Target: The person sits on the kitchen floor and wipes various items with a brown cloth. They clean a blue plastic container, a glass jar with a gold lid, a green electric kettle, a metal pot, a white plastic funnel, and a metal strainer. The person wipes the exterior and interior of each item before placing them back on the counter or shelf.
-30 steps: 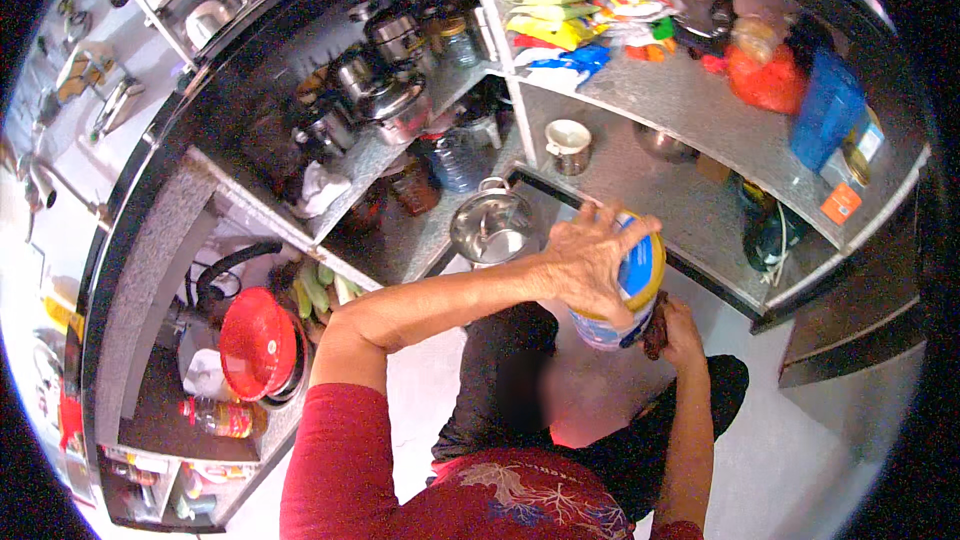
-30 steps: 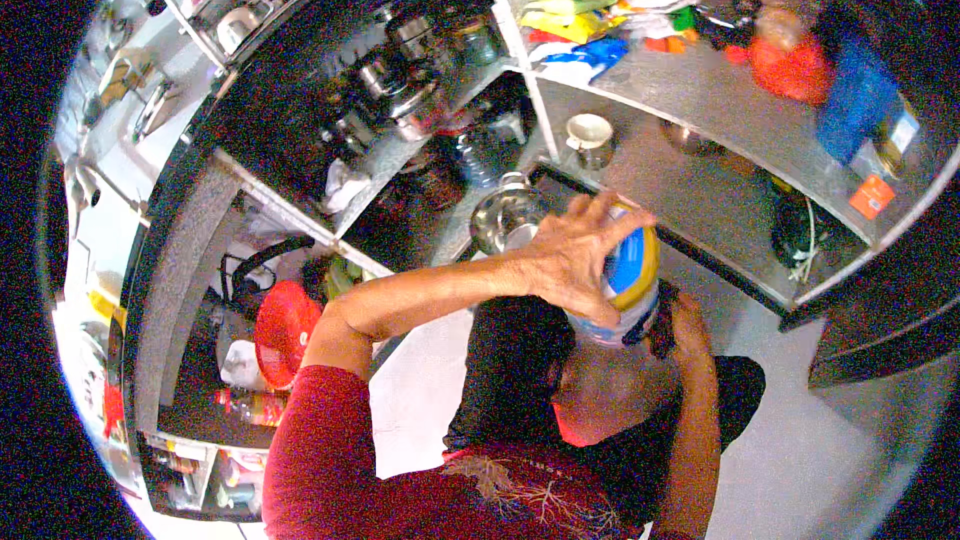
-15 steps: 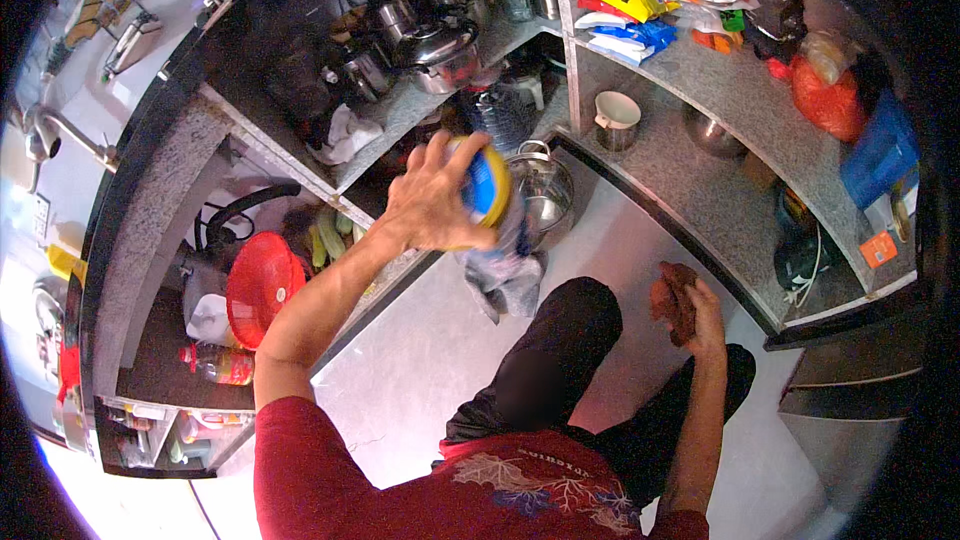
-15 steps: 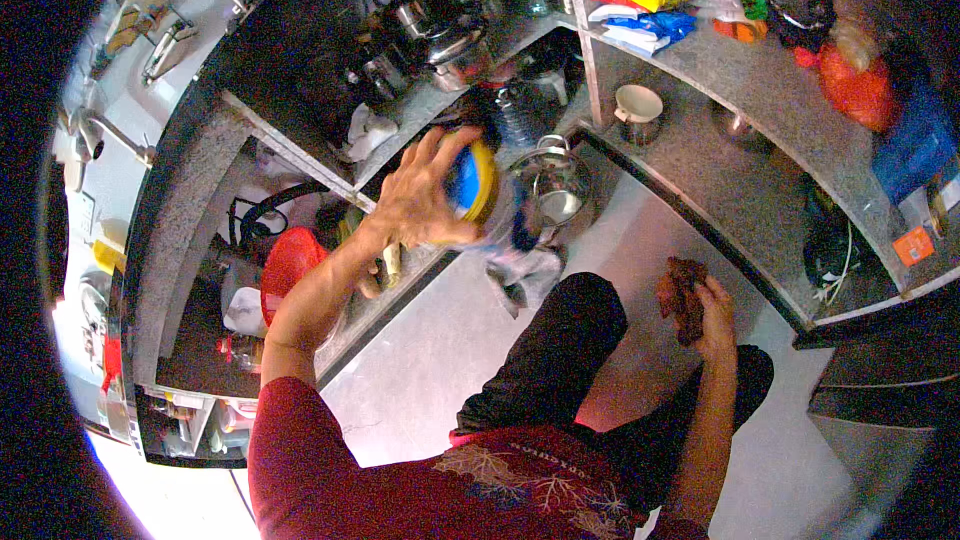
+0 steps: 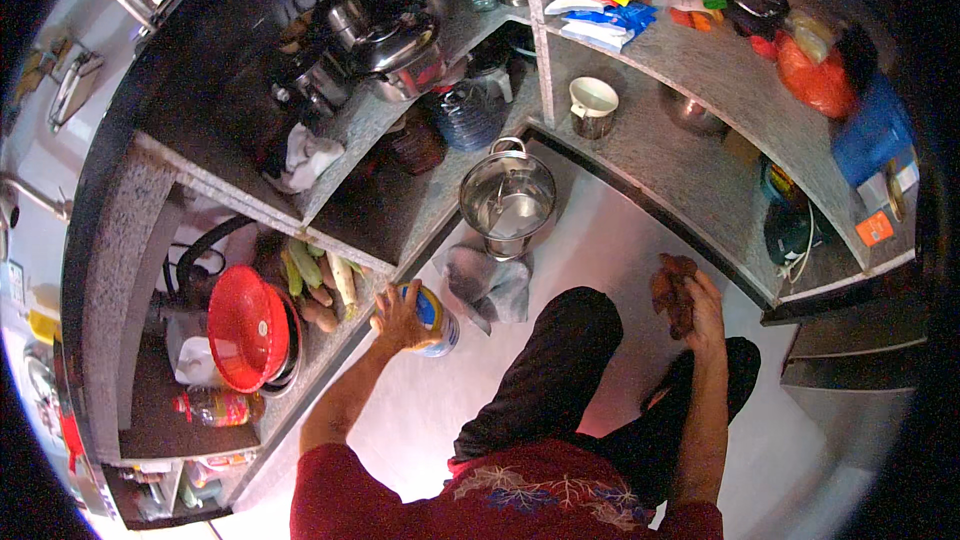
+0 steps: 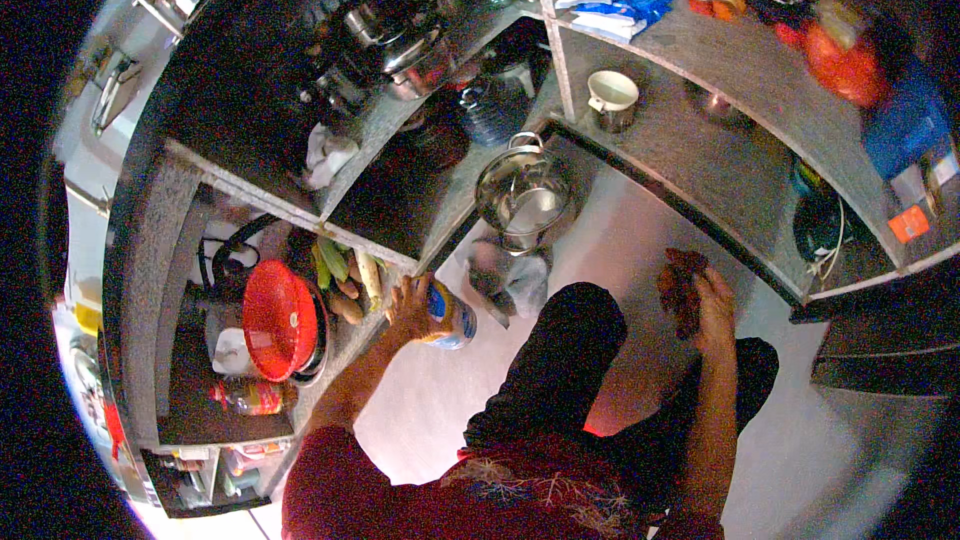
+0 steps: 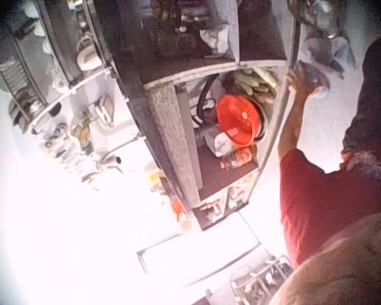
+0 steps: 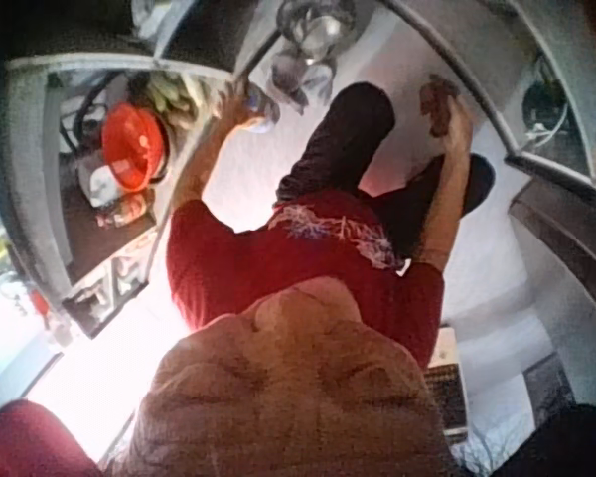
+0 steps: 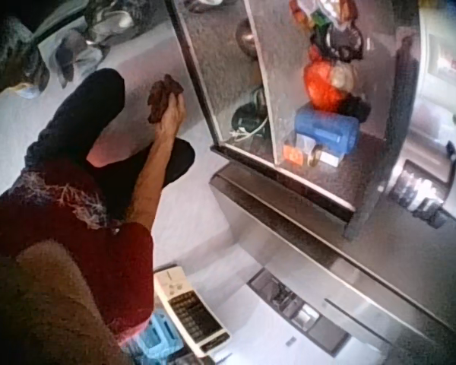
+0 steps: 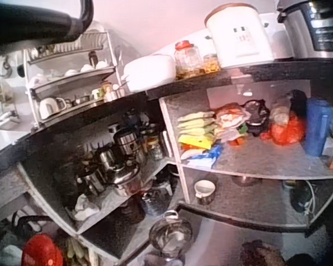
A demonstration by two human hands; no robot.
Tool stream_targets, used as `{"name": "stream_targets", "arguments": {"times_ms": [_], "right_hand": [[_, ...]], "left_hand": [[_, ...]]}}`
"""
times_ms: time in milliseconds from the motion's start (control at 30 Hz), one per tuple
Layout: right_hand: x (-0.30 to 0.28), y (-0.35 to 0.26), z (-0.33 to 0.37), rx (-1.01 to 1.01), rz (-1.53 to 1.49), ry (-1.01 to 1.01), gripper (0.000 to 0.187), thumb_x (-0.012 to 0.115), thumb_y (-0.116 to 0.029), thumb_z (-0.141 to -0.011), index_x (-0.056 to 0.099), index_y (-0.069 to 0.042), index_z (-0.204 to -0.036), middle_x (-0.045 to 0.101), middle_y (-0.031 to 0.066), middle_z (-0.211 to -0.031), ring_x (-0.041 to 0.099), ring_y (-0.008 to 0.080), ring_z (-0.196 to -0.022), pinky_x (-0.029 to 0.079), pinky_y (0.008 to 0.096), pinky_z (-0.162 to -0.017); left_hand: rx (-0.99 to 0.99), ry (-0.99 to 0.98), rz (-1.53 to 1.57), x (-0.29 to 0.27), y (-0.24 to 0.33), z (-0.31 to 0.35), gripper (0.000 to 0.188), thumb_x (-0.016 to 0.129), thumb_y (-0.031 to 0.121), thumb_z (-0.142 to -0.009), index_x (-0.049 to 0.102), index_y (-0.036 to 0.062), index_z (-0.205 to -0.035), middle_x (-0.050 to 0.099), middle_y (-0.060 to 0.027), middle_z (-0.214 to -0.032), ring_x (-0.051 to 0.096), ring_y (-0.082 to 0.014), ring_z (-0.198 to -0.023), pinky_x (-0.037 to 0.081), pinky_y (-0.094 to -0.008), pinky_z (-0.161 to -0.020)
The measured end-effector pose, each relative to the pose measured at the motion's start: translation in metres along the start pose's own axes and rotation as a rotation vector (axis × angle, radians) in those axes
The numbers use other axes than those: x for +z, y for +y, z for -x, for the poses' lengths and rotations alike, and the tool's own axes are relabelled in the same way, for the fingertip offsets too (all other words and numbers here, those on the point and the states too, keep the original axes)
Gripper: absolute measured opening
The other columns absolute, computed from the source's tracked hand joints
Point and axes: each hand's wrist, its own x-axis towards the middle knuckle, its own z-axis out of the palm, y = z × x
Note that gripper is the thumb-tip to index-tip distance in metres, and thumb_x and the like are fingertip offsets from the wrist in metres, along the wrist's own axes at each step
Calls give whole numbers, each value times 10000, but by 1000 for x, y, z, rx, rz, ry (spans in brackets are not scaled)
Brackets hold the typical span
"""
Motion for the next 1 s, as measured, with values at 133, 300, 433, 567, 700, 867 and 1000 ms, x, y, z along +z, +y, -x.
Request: {"name": "stream_targets", "arguments": {"times_ms": [133, 300, 433, 567, 700, 867, 1000], "right_hand": [[4, 1, -6, -19, 40, -15, 278, 427, -80, -921, 531, 13, -1162, 624, 128, -985, 628, 219, -798, 525, 329, -649], [-9, 11, -16, -51, 72, -5, 275, 409, -79, -922, 543, 24, -1138, 628, 141, -947, 626, 225, -775, 517, 330, -598], [-18, 14, -18, -80, 121, 63, 253, 416, -72, -917, 568, 30, -1091, 628, 137, -956, 625, 223, -776, 518, 336, -590], [-1, 1, -14, -75, 132, 55, 263, 433, -76, -909, 547, 25, -1123, 626, 130, -968, 624, 223, -784, 523, 343, -619], [-10, 2, -15, -13, 99, 49, 273, 441, -102, -913, 538, 20, -1136, 626, 131, -979, 625, 226, -806, 526, 348, -640], [-3, 2, -16, -41, 109, 97, 282, 426, -123, -922, 538, 12, -1144, 622, 133, -985, 618, 225, -795, 511, 338, -618], [-11, 11, -21, -46, 155, 111, 253, 458, -103, -906, 566, -16, -1117, 630, 81, -969, 612, 180, -785, 510, 303, -669]], "left_hand": [[-22, -54, 39, 20, -11, -5, 1144, 849, 413, -420, 205, 322, -1361, 150, -208, -1390, 144, -505, -1258, 286, -687, -900], [-52, -85, 57, 27, -9, -8, 1136, 836, 453, -416, 215, 296, -1354, 139, -236, -1407, 135, -497, -1281, 283, -683, -909], [-45, -100, 13, 46, -14, -11, 1225, 833, 513, -378, 179, 221, -1372, 168, -271, -1406, 116, -501, -1301, 237, -633, -986], [101, 26, 48, 72, -34, -8, 1095, 835, 422, -394, 262, 287, -1318, 198, -179, -1338, 266, -441, -1170, 368, -663, -816], [-33, -29, 113, 69, -19, -1, 1135, 852, 407, -386, 232, 294, -1330, 165, -168, -1352, 209, -420, -1223, 358, -652, -851], [-14, -108, 108, 65, -20, -3, 1228, 839, 549, -392, 166, 268, -1380, 79, -192, -1413, 102, -431, -1293, 303, -696, -868], [194, 293, 139, 52, -1, -33, 1124, 805, 502, -551, 177, 94, -1390, 255, -216, -1373, 227, -438, -1271, 305, -639, -920]]}}
